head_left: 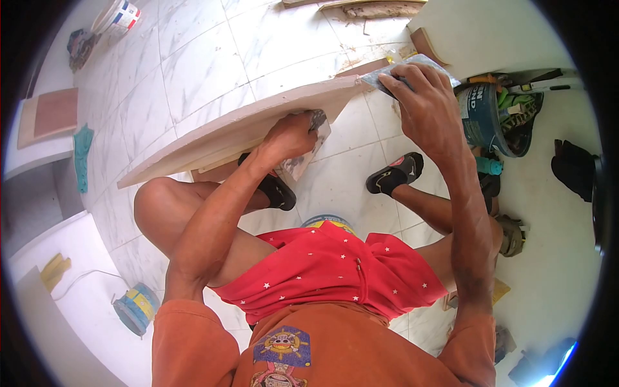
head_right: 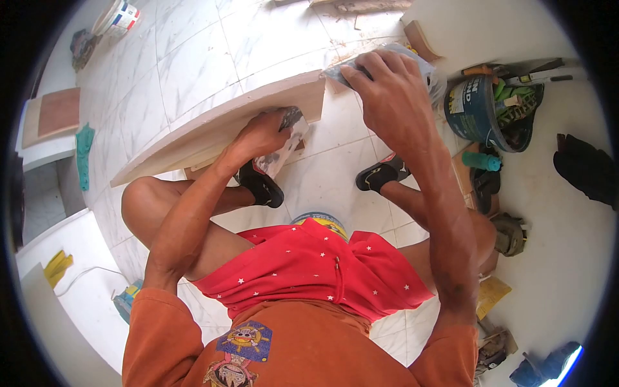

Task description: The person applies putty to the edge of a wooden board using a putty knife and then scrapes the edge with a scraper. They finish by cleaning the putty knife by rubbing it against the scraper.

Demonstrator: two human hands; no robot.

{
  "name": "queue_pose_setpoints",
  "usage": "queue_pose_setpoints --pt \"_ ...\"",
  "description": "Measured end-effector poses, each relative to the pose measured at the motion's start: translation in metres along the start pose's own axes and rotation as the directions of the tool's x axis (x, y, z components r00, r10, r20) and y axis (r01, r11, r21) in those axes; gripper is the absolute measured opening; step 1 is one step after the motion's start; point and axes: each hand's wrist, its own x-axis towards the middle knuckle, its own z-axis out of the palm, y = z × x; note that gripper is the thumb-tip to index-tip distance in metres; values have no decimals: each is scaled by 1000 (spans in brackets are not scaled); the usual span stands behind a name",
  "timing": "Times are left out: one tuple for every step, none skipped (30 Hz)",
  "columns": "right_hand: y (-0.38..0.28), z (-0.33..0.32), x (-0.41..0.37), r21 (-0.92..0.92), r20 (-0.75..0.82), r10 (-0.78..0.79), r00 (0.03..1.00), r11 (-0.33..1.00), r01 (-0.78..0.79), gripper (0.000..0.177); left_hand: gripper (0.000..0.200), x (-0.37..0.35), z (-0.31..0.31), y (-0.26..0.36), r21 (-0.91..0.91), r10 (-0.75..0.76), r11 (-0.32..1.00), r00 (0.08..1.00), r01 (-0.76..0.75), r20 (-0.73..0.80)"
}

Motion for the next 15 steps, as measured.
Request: queue_pose_setpoints --pt "-1 0 3 -3 1 -7 1000 1000 7 35 47 0 0 0 -1 0 1000 1000 0 5" --pt "-1 -1 6 -6 2 -15 1000 1000 15 35 47 1 0 0 -2 0 1000 1000 0 10" --pt "-2 -1 9 -19 16 -25 1000 1000 25 35 47 1 0 0 -3 -1 1000 1000 1 14" --pt "-3 -2 11 -31 30 -34 999 999 35 35 47 1 0 0 3 6 1000 1000 -6 8" --pt "-4 -2 12 -44 44 -44 998 998 46 34 47 1 0 0 8 13 1000 1000 -13 0" --pt "-4 -2 12 -46 65 -52 996 997 55 34 47 1 0 0 13 20 1000 1000 -20 -7" --pt "-3 -1 12 -48 86 -60 994 997 65 33 47 1 0 0 9 17 1000 1000 -17 7" --pt "-3 0 13 -48 107 -70 992 996 76 32 47 2 -1 -1 5 13 1000 1000 -13 20" --pt "-1 -2 13 -44 117 -86 989 995 91 31 47 2 -1 -1 -1 8 1000 999 -8 34" --pt "1 -7 12 -39 128 -101 987 994 107 30 46 1 -1 0 2 11 1000 1000 -11 23" --pt "3 -11 12 -35 138 -115 984 992 121 29 46 0 -1 0 6 15 1000 1000 -16 13" --pt "6 -12 11 -47 141 -119 983 991 126 29 45 -1 -1 1 10 20 1000 1000 -20 3" --pt "8 -12 11 -59 144 -122 982 990 131 28 45 -1 -1 2 6 10 1000 1000 -10 2" --pt "10 -12 11 -71 146 -124 981 988 136 27 44 -2 -2 3 2 1 1000 1000 -1 1" --pt "10 -13 12 -56 136 -117 984 990 126 27 44 -2 -1 2 -1 -9 1000 1000 9 0"
